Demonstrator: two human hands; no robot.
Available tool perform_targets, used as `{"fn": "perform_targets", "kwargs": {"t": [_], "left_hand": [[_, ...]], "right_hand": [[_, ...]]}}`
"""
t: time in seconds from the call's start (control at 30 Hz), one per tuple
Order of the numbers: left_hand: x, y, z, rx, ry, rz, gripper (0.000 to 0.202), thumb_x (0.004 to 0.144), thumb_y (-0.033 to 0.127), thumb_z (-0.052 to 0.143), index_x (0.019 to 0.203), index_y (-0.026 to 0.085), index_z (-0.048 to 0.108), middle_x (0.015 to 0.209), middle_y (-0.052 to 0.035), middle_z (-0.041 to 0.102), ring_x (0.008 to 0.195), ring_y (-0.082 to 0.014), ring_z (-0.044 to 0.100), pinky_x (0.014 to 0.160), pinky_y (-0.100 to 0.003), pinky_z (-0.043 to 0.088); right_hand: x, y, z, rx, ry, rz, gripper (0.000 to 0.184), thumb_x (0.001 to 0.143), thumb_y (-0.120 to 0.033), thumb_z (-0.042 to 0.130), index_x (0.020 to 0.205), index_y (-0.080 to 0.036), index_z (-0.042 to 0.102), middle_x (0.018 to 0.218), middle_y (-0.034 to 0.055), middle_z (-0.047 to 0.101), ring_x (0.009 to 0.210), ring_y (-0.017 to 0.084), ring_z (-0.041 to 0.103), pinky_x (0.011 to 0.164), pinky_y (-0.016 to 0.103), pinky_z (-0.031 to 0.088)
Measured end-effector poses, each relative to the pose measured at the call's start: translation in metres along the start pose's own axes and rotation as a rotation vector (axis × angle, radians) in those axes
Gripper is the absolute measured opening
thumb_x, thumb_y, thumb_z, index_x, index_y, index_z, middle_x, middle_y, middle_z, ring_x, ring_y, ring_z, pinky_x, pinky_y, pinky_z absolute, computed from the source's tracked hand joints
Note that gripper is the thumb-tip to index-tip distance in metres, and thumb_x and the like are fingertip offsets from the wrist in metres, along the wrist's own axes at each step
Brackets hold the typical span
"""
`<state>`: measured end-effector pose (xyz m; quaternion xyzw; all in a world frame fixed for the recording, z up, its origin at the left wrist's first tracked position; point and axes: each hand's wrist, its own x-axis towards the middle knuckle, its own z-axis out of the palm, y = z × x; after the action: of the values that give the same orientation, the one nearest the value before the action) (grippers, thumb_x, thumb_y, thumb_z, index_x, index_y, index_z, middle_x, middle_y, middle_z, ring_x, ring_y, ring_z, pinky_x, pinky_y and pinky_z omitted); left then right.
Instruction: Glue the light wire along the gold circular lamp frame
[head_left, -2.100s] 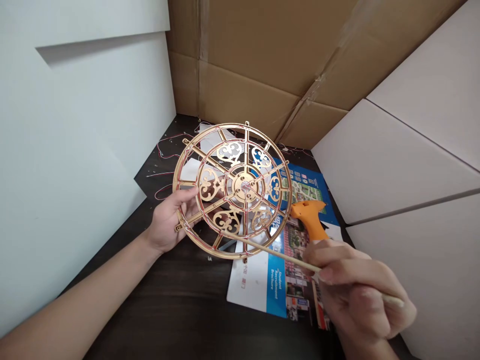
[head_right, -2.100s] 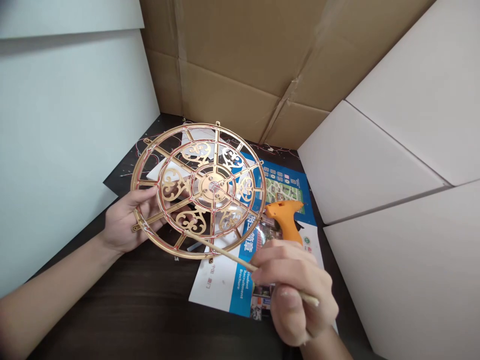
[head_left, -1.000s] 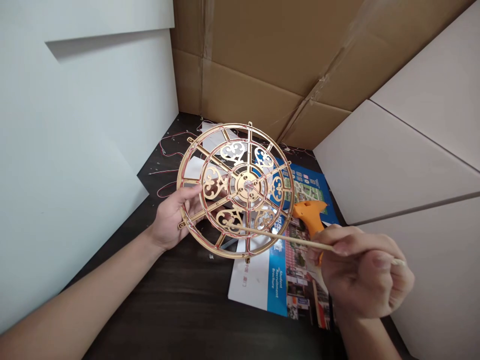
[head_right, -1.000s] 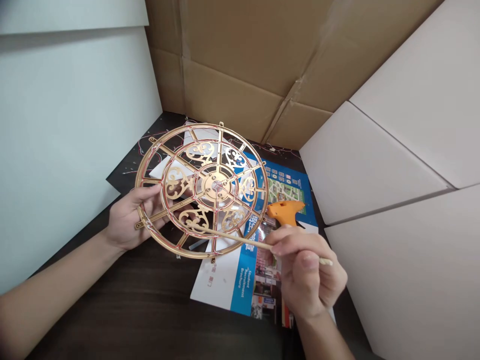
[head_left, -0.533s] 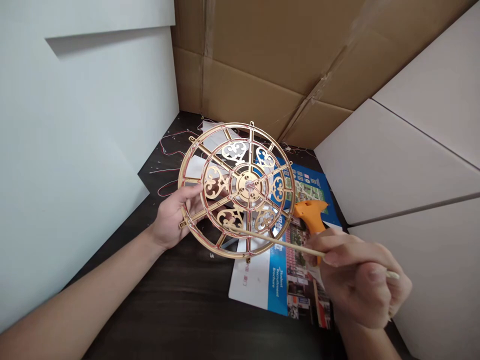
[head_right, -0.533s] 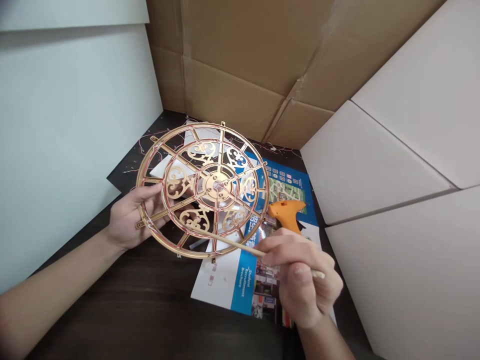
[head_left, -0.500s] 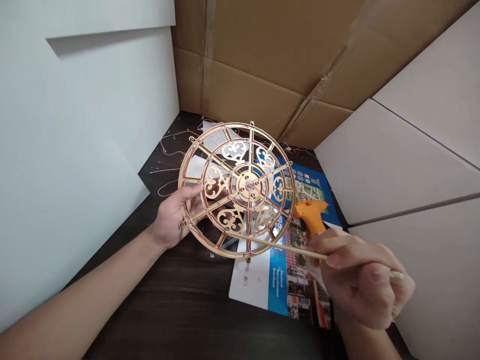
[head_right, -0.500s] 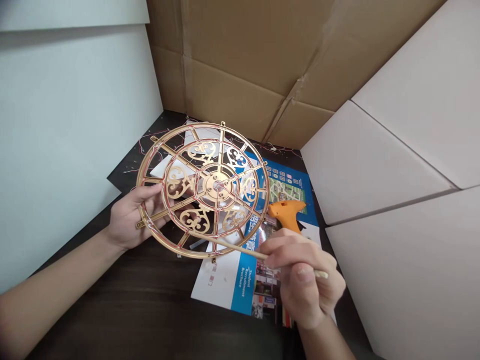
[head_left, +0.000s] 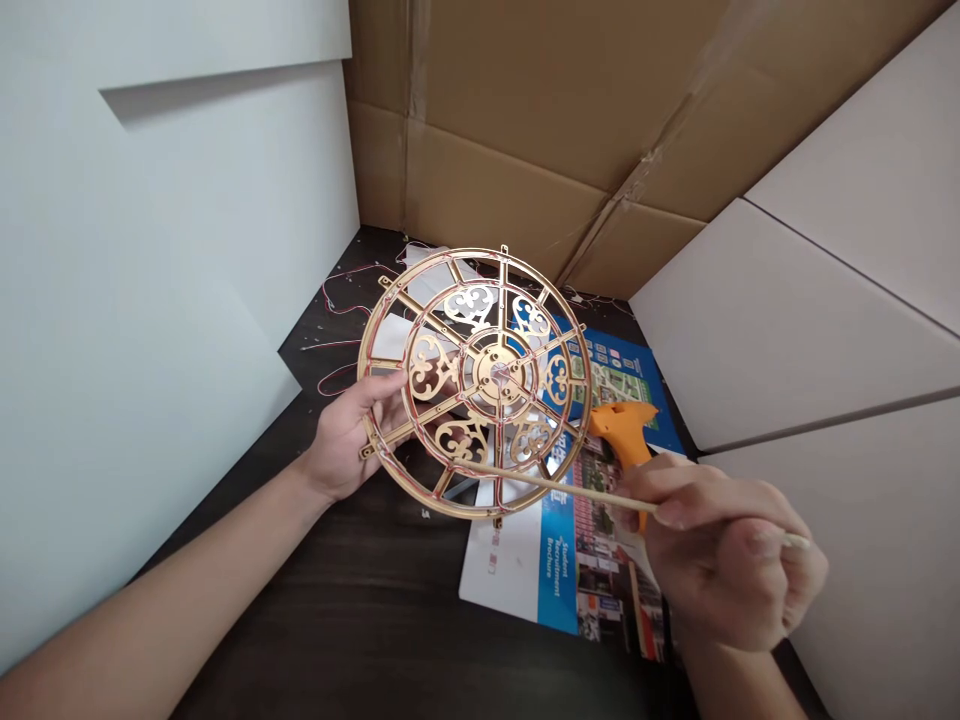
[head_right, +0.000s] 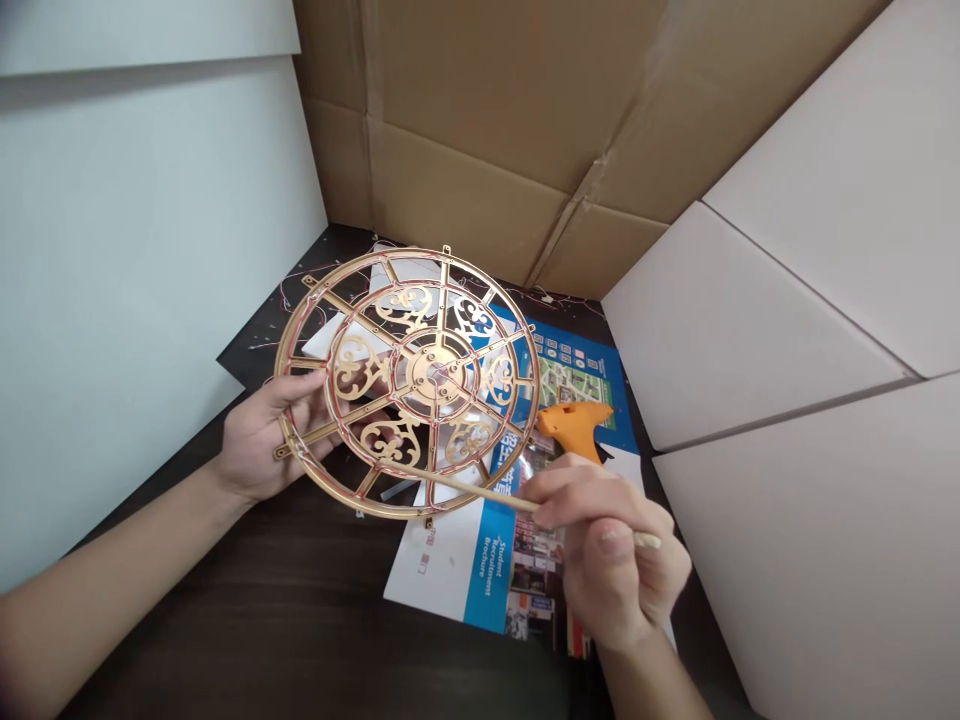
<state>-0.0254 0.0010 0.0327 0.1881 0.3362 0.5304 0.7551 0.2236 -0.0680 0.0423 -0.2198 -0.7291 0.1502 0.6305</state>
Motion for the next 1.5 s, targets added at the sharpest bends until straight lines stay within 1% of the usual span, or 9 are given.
{"fn": "perform_targets", "kwargs": {"t": [0.17,0.37,0.53,0.63,0.8,1.03,1.2,1.37,1.5], "left_hand": [[0.001,-0.002,-0.004,0.027,-0.079,0.025,0.04,0.08,0.017,0.062,0.042,0.02,0.048,0.042,-0.0042,0.054,0.103,-0.0302,0.072,0.104,-0.04,0.054],[0.002,-0.003,-0.008,0.063,-0.146,0.042,0.041,0.072,0.025,0.076,0.04,0.017,0.05,0.054,-0.0027,0.067,0.084,-0.0261,0.075,0.099,-0.035,0.058],[0.002,-0.004,-0.009,0.064,-0.16,0.052,0.043,0.07,0.027,0.079,0.04,0.017,0.05,0.051,-0.0026,0.065,0.09,-0.0279,0.075,0.101,-0.034,0.056],[0.003,-0.003,-0.009,0.072,-0.179,0.055,0.042,0.073,0.026,0.076,0.041,0.018,0.05,0.051,-0.0047,0.064,0.099,-0.0302,0.073,0.104,-0.037,0.054],[0.003,-0.002,-0.009,0.057,-0.181,0.034,0.038,0.077,0.023,0.072,0.043,0.018,0.054,0.053,-0.0049,0.065,0.103,-0.0297,0.073,0.107,-0.038,0.052],[0.002,-0.001,-0.006,0.082,-0.169,0.023,0.035,0.072,0.026,0.076,0.043,0.018,0.056,0.049,-0.0017,0.064,0.08,-0.0264,0.076,0.094,-0.033,0.06],[0.003,-0.002,-0.008,0.078,-0.151,0.032,0.045,0.068,0.025,0.08,0.038,0.019,0.047,0.05,-0.0004,0.064,0.07,-0.022,0.075,0.09,-0.029,0.061],[0.004,-0.005,-0.011,0.081,-0.116,0.005,0.027,0.068,0.031,0.081,0.051,0.017,0.065,0.067,-0.0056,0.074,0.089,-0.0286,0.076,0.094,-0.035,0.06],[0.003,-0.005,-0.011,0.093,-0.169,0.014,0.041,0.065,0.035,0.085,0.041,0.017,0.057,0.08,-0.0096,0.077,0.109,-0.0355,0.07,0.104,-0.042,0.055]], "right_hand": [[0.0,0.001,0.0,-0.034,-0.043,-0.009,0.042,0.104,-0.011,0.038,0.132,-0.024,0.067,0.089,0.0044,0.063,0.081,0.018,0.067,0.062,0.034,0.054],[0.002,0.0,0.0,0.001,-0.012,-0.011,0.043,0.105,-0.011,0.038,0.134,-0.027,0.066,0.088,0.0017,0.062,0.08,0.016,0.066,0.062,0.035,0.053],[-0.004,0.0,-0.003,-0.016,-0.057,0.005,0.04,0.106,-0.012,0.036,0.131,-0.02,0.067,0.096,0.0043,0.065,0.09,0.019,0.068,0.066,0.037,0.052],[-0.004,-0.002,-0.002,-0.038,-0.065,0.015,0.034,0.105,-0.014,0.038,0.117,-0.013,0.069,0.089,0.0056,0.066,0.084,0.019,0.068,0.063,0.036,0.05],[0.001,-0.006,0.003,-0.051,0.111,0.083,0.033,0.106,-0.023,0.045,0.079,-0.012,0.06,0.068,0.0018,0.057,0.061,0.015,0.063,0.051,0.032,0.046],[0.003,-0.003,0.003,-0.013,0.037,-0.014,0.033,0.105,-0.014,0.044,0.123,-0.024,0.07,0.085,0.0006,0.064,0.078,0.016,0.068,0.059,0.034,0.051],[0.003,-0.005,0.003,-0.024,0.112,0.136,0.035,0.106,-0.026,0.045,0.078,-0.013,0.06,0.068,0.0021,0.056,0.06,0.015,0.062,0.049,0.031,0.045],[0.002,-0.004,0.003,-0.014,0.123,0.094,0.028,0.105,-0.022,0.045,0.093,-0.016,0.069,0.076,0.0014,0.059,0.071,0.015,0.066,0.054,0.03,0.054],[0.004,-0.005,0.003,-0.016,0.064,0.073,0.026,0.105,-0.018,0.045,0.107,-0.021,0.071,0.082,0.0007,0.061,0.075,0.016,0.066,0.055,0.03,0.054]]}}
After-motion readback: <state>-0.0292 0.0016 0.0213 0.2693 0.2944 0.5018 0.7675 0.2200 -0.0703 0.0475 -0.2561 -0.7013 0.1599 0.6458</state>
